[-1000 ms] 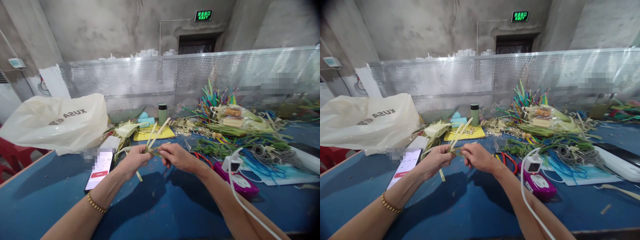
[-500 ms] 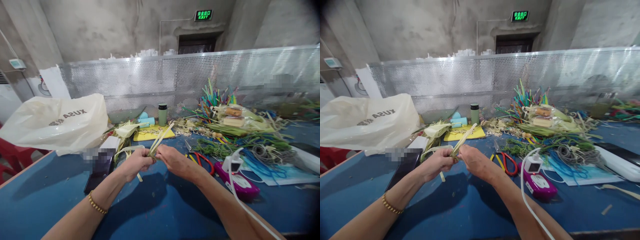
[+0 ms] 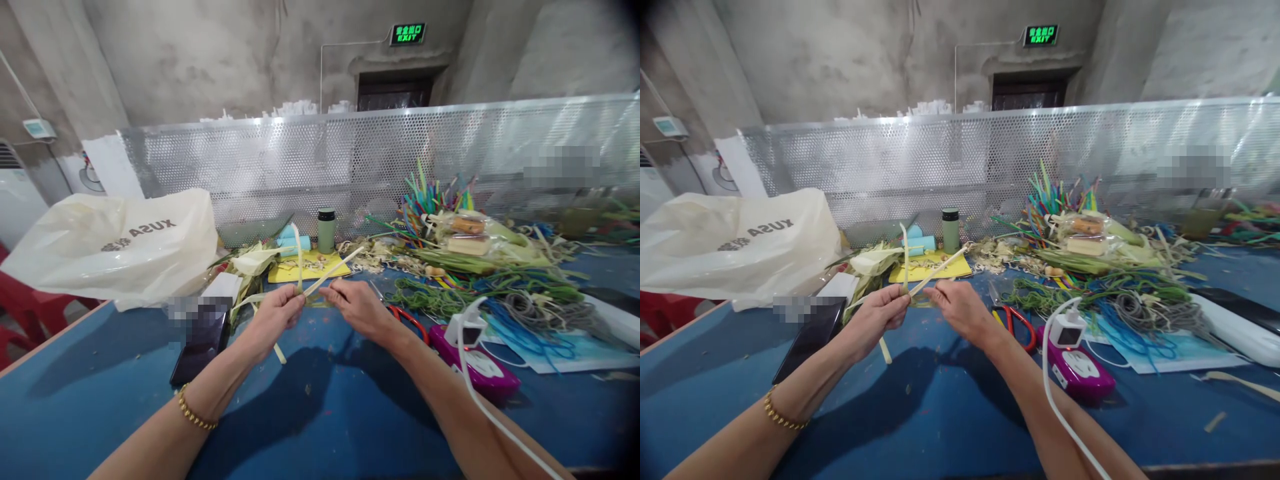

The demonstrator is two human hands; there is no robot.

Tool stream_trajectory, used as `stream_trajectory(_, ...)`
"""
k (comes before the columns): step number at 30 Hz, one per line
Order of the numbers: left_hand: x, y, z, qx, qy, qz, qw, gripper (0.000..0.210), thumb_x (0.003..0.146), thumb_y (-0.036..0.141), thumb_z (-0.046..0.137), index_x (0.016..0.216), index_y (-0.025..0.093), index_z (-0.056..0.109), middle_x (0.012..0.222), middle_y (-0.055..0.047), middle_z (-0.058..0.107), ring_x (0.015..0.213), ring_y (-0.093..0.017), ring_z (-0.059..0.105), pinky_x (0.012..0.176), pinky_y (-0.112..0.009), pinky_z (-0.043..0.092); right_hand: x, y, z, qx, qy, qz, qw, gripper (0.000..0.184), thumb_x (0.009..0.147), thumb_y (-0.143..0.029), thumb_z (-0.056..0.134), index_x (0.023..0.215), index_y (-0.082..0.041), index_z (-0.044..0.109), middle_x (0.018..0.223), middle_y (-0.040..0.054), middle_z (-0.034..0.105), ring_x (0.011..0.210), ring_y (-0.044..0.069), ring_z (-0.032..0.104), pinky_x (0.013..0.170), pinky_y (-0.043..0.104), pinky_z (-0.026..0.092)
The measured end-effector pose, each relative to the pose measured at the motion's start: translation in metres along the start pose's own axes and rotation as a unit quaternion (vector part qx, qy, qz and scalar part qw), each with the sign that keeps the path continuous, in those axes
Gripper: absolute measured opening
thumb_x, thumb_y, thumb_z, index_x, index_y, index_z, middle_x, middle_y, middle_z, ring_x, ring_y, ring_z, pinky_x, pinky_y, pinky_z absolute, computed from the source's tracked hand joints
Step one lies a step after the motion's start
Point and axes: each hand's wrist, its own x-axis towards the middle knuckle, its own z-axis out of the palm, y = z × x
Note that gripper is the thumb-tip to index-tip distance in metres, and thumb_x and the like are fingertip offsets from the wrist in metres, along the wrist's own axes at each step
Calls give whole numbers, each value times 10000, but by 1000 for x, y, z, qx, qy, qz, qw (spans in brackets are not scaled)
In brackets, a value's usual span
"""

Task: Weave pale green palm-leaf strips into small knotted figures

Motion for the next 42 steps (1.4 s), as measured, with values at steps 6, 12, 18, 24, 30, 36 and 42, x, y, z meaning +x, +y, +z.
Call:
stream_trajectory(6, 2, -12, 6, 84, 17, 31, 996, 281, 789, 368, 563, 652, 185, 401, 511, 74, 327, 466, -64, 282, 454, -221, 209, 2, -9, 9, 75, 25, 65, 995, 321, 849, -398, 516, 677, -140, 598, 613, -1, 532, 571, 115, 452, 541, 233, 333)
stream_trajectory(12, 5, -15, 5, 82, 54, 40, 994, 231, 777, 297, 541, 632, 181, 404, 497, 77, 317, 450, -56, 273, 442, -211, 207, 0, -17, 13, 100, -9, 24, 995, 228, 862, -273, 451, 757, -160, 619, 688, 2, 593, 630, 127, 515, 591, 225, 374)
stream_trajectory(18, 4, -13, 8, 59, 56, 23, 996, 91, 704, 137, 440, 638, 189, 407, 460, 81, 348, 423, -60, 291, 421, -203, 213, -1, -17, 13, 75, 51, 28, 995, 390, 890, -326, 383, 620, -154, 605, 610, 9, 560, 608, 130, 508, 612, 226, 385)
stream_trajectory(24, 2, -12, 10, 126, 54, 48, 989, 89, 668, 110, 406, 649, 196, 419, 446, 75, 421, 422, -77, 358, 437, -211, 269, 1, -15, 13, 126, 89, 61, 986, 408, 891, -339, 386, 608, -146, 607, 585, 0, 522, 568, 113, 472, 561, 214, 362)
stream_trajectory(30, -1, -12, 11, 163, -13, 72, 984, 74, 686, 116, 442, 673, 189, 446, 481, 59, 482, 466, -86, 400, 489, -218, 303, 2, -6, 14, 267, 122, 170, 941, 319, 833, -392, 482, 639, -157, 578, 452, -64, 311, 387, 71, 288, 385, 210, 234)
stream_trajectory(36, -6, -1, 12, 51, -20, 17, 998, 60, 713, 125, 440, 703, 184, 434, 468, 74, 408, 435, -63, 314, 459, -205, 243, 8, 5, 8, 374, 199, 187, 887, 264, 795, -400, 545, 673, -166, 560, 436, -91, 252, 370, 53, 212, 350, 194, 167)
stream_trajectory(42, -6, 0, 10, -65, -30, -40, 997, 86, 718, 130, 478, 736, 190, 420, 480, 92, 322, 414, -48, 217, 429, -204, 167, 13, 9, -5, 458, 232, 217, 830, 201, 733, -299, 598, 625, -170, 488, 442, -109, 231, 355, 30, 187, 330, 164, 128)
